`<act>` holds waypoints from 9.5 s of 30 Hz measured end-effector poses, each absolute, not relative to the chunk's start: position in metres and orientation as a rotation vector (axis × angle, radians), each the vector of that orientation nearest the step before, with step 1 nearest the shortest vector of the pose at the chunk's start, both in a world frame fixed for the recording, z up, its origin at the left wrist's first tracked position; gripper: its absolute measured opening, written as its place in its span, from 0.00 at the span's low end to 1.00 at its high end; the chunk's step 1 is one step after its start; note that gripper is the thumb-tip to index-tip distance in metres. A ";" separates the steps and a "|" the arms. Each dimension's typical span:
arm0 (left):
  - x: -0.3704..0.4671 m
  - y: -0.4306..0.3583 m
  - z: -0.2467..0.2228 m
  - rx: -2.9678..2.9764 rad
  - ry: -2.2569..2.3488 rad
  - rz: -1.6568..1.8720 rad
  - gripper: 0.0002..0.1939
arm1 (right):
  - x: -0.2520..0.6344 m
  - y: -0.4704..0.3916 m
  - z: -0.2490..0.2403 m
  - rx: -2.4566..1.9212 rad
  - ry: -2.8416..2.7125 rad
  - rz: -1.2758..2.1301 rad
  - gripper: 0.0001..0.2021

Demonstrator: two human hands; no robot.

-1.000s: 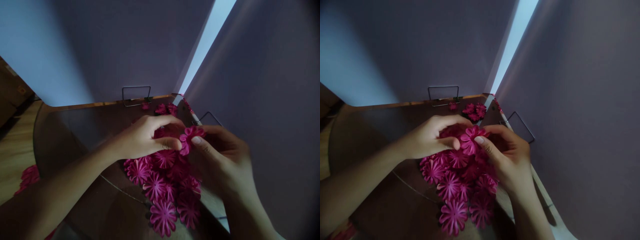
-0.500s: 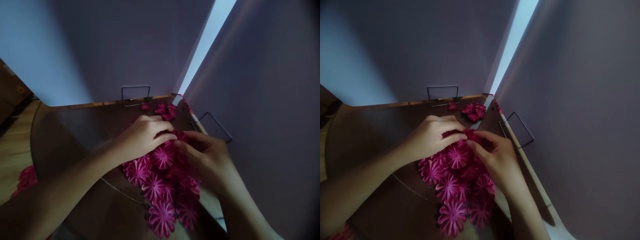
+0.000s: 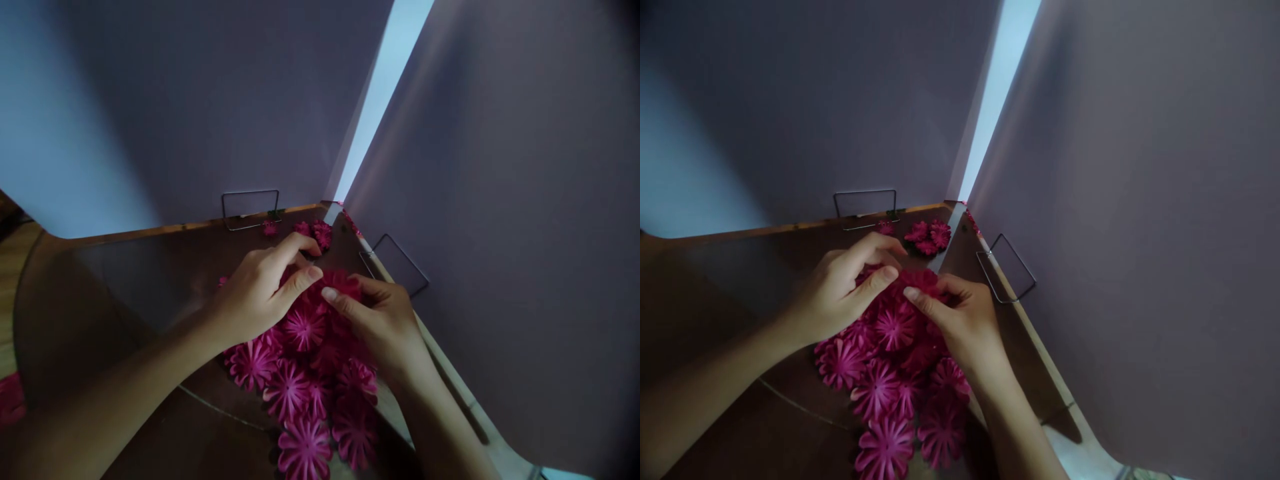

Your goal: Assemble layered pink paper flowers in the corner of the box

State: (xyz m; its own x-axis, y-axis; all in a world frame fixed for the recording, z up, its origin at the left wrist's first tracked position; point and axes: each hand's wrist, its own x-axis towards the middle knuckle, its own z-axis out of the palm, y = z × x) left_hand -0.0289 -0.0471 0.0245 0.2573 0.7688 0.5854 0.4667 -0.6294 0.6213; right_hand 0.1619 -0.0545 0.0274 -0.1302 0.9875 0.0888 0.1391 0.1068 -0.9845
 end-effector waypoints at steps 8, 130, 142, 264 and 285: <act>-0.029 -0.048 0.031 2.118 0.976 1.165 0.13 | 0.167 -0.052 0.028 -1.135 -1.421 1.183 0.11; -0.034 -0.038 0.021 2.664 1.270 1.007 0.14 | 0.221 -0.029 0.034 -1.173 -1.472 0.853 0.16; -0.047 -0.027 0.002 2.654 1.127 0.534 0.23 | 0.208 -0.024 0.010 -1.256 -2.135 0.630 0.26; -0.024 -0.037 0.009 2.024 1.245 1.303 0.08 | 0.174 -0.044 0.015 -0.932 -1.589 1.258 0.13; -0.030 -0.038 0.006 2.493 1.061 0.663 0.10 | 0.200 -0.035 0.020 -1.274 -2.123 0.850 0.14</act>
State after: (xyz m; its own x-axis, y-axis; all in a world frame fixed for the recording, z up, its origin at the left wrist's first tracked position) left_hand -0.0297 -0.0383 0.0065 0.6099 0.7412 0.2806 0.5771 -0.6580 0.4838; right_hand 0.1997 -0.0352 0.0201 -0.4239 0.8989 0.1109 0.5737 0.3612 -0.7351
